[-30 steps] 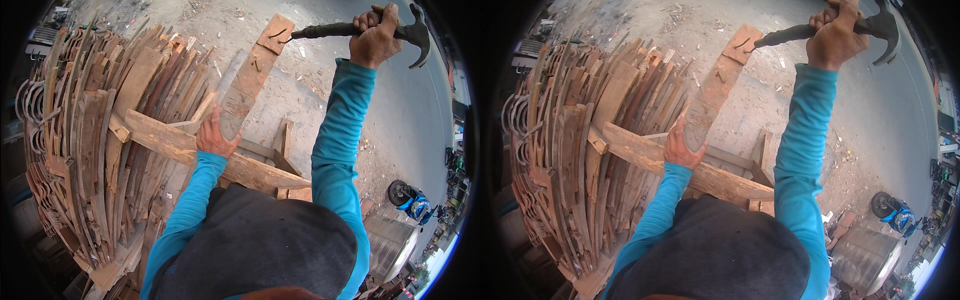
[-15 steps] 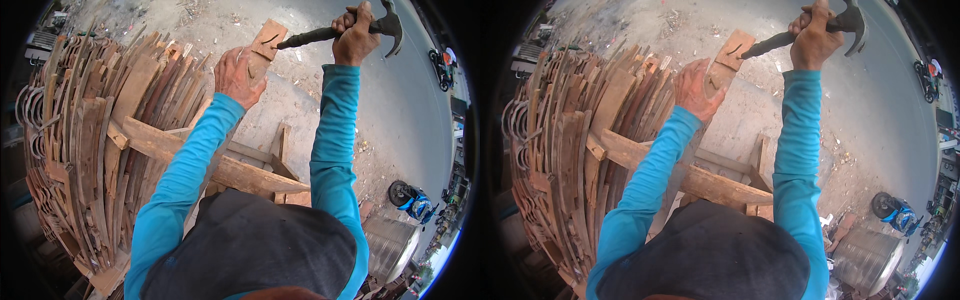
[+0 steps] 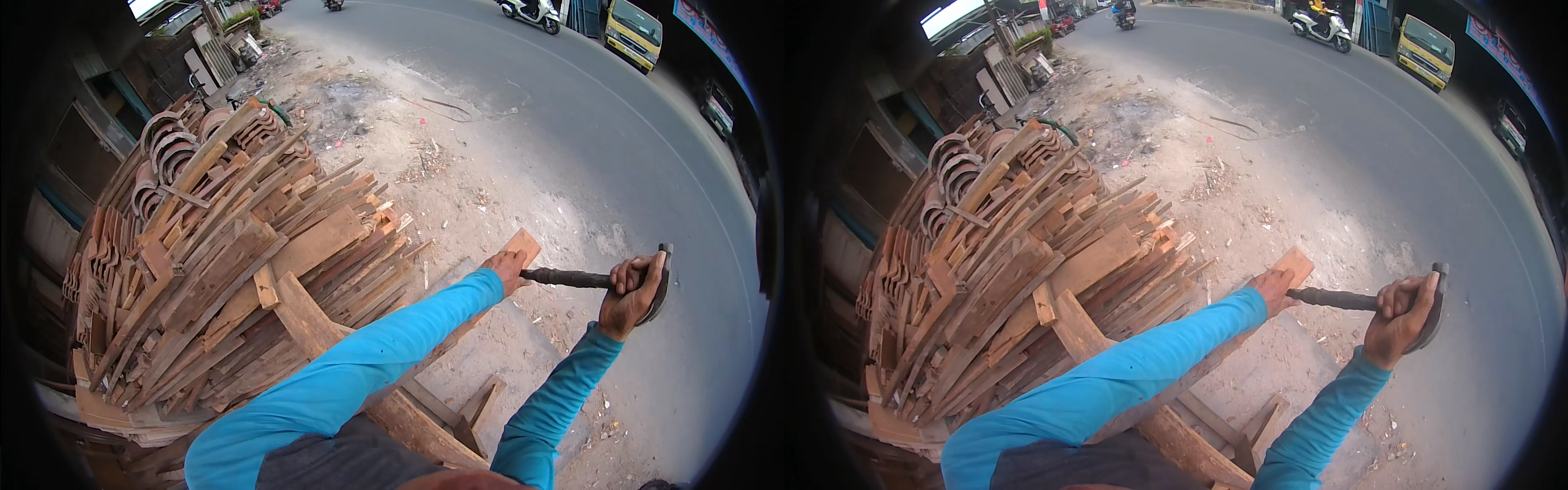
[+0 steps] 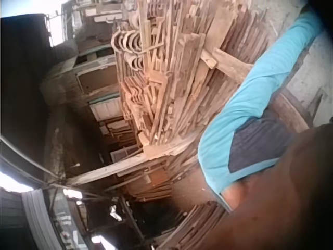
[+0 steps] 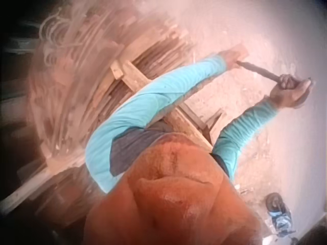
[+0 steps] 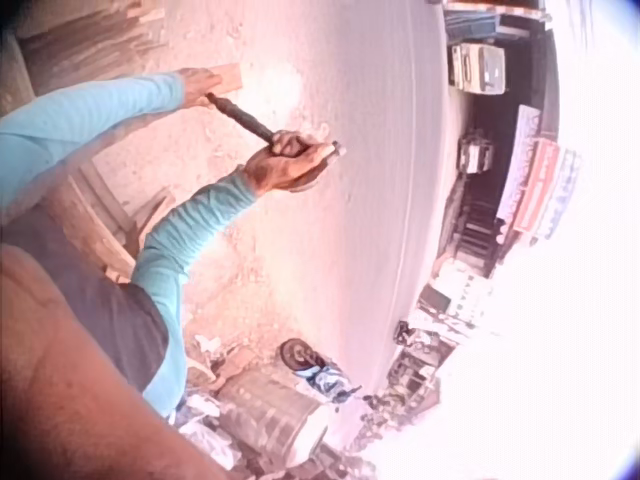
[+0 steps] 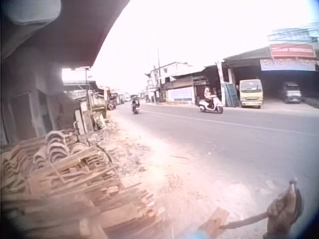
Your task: The person hammers several nails into a long wooden board placed across a workbench, periodically checking and adjusting the board's position.
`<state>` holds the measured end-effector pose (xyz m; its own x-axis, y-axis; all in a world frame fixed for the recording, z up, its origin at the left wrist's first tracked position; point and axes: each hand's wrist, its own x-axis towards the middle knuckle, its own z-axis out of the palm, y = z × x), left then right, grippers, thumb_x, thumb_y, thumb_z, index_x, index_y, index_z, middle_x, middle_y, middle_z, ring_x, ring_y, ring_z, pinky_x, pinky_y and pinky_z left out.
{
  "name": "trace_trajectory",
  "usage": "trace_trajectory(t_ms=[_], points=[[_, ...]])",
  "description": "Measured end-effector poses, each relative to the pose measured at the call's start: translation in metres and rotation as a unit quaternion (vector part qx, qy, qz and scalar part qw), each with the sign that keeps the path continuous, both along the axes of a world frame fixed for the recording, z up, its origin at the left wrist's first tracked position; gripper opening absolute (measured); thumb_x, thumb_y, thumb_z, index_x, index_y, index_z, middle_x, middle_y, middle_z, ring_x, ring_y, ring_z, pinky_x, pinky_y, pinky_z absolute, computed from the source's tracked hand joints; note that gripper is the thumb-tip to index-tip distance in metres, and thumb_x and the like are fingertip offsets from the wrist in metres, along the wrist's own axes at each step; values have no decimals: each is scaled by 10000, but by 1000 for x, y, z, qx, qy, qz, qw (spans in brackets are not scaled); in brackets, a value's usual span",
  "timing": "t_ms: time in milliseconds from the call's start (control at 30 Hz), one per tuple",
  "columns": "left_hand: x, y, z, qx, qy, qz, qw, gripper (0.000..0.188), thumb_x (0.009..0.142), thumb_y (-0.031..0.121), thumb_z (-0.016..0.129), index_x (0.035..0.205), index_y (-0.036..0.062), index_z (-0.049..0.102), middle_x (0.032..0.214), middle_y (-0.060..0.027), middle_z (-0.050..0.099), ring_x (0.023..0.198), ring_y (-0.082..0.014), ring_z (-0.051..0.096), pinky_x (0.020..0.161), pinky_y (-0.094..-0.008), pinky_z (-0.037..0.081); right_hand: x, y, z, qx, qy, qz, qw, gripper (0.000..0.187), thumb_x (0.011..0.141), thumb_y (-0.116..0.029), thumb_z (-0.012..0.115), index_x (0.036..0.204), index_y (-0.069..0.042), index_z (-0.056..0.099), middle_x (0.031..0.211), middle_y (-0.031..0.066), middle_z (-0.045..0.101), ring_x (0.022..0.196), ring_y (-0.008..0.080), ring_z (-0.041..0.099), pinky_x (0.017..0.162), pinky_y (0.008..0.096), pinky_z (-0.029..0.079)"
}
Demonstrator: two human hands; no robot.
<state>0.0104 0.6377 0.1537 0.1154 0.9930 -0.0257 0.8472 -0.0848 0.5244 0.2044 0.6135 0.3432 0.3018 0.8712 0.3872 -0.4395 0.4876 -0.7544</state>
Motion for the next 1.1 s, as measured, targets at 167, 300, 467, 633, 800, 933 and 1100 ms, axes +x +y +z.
trace_trajectory(t_ms=[167, 300, 467, 633, 800, 933, 1100], points=[[-3, 5, 19, -29, 31, -62, 997, 534, 884, 405, 725, 1164, 51, 439, 1154, -241, 629, 1125, -438, 603, 944, -504, 494, -36, -6, 1, 7, -7, -139, 990, 328, 1023, -298, 579, 774, -103, 492, 586, -55, 311, 447, 34, 270, 422, 215, 230], [-4, 4, 23, -11, 35, -74, 997, 525, 881, 380, 733, 1148, 52, 422, 1129, -257, 633, 1107, -447, 611, 921, -509, 503, -38, -15, -8, 25, 5, -164, 986, 331, 1013, -294, 599, 776, -93, 487, 579, -54, 313, 455, 28, 269, 424, 214, 222], [-7, -2, 19, -11, 29, -77, 997, 638, 885, 351, 729, 1297, 14, 377, 1175, -272, 614, 1133, -452, 597, 923, -509, 505, -57, -37, -17, 65, -2, -207, 976, 345, 1028, -296, 580, 782, -65, 508, 560, -52, 306, 460, 32, 265, 433, 211, 215], [-7, -3, 7, 12, 56, -88, 994, 887, 889, 324, 721, 1506, -37, 195, 1259, -278, 575, 1150, -449, 590, 946, -506, 498, -62, -61, -47, 126, -28, -232, 964, 370, 1038, -360, 564, 827, -56, 553, 574, -54, 318, 464, 36, 283, 449, 209, 228], [-6, -1, 7, -29, 51, -85, 995, 953, 837, 333, 756, 1539, 37, 182, 1282, -267, 561, 1168, -456, 576, 980, -508, 483, -65, -67, -49, 136, -31, -224, 965, 377, 1053, -376, 529, 835, -67, 541, 582, -51, 324, 465, 37, 290, 460, 207, 241], [4, 8, 54, -26, 34, -119, 992, 989, 766, 350, 795, 1542, 112, 229, 1268, -262, 568, 1180, -451, 571, 1020, -506, 459, -63, -60, -41, 126, -42, -259, 957, 377, 1052, -344, 530, 772, -98, 475, 580, -46, 329, 443, 30, 282, 425, 210, 243], [8, 36, 28, 23, 116, -160, 980, 916, 705, 281, 823, 1467, 101, 349, 1173, -252, 620, 1084, -440, 631, 954, -488, 518, -46, -60, -47, 134, -16, -227, 965, 374, 1043, -370, 540, 805, -82, 521, 586, -52, 329, 453, 36, 301, 431, 216, 260]])
